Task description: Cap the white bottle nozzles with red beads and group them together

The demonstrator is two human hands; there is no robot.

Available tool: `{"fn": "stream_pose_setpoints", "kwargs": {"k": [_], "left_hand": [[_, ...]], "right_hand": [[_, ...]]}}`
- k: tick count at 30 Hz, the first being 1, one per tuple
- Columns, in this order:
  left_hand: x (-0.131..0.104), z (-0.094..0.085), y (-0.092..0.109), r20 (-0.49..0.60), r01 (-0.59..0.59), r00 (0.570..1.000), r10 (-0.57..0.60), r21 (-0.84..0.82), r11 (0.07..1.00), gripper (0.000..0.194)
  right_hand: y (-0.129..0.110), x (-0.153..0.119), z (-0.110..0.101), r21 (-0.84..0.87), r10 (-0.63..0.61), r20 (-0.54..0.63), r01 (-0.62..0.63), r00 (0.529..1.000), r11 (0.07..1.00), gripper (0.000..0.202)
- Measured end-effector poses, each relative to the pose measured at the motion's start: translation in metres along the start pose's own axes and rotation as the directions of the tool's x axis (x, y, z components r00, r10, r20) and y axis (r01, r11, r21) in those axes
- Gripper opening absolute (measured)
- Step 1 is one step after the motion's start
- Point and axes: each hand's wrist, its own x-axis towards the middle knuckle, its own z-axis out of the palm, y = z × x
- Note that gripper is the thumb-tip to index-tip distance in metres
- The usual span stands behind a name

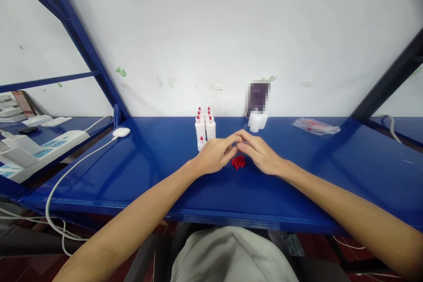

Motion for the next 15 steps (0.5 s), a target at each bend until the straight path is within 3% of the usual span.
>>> {"fn": "stream_pose_setpoints", "kwargs": {"k": [3,7,11,15], "left_hand": [[-0.002,-0.016,-0.005,-0.086,0.011,0.996,-0.005,0.075,0.997,0.019],[-0.01,-0.057,-0.02,-0.205,0.051,0.979,0.006,0.275,0.96,0.014],[-0.017,-0.087,-0.035,-0.189,0.172,0.977,-0.099,0.428,0.887,0.013],[-0.017,-0.088,-0.041,-0.114,0.212,0.977,-0.179,0.476,0.853,0.014]], "right_hand": [[0.005,-0.001,-0.003,-0.033,0.036,-0.029,-0.037,0.999,0.999,0.031],[0.012,-0.001,-0.009,-0.145,0.068,-0.031,-0.071,0.997,0.987,0.027],[0.015,-0.001,-0.014,-0.275,0.071,0.071,-0.049,0.995,0.96,0.019],[0.017,-0.001,-0.015,-0.343,0.058,0.186,0.01,0.981,0.939,0.023]]}}
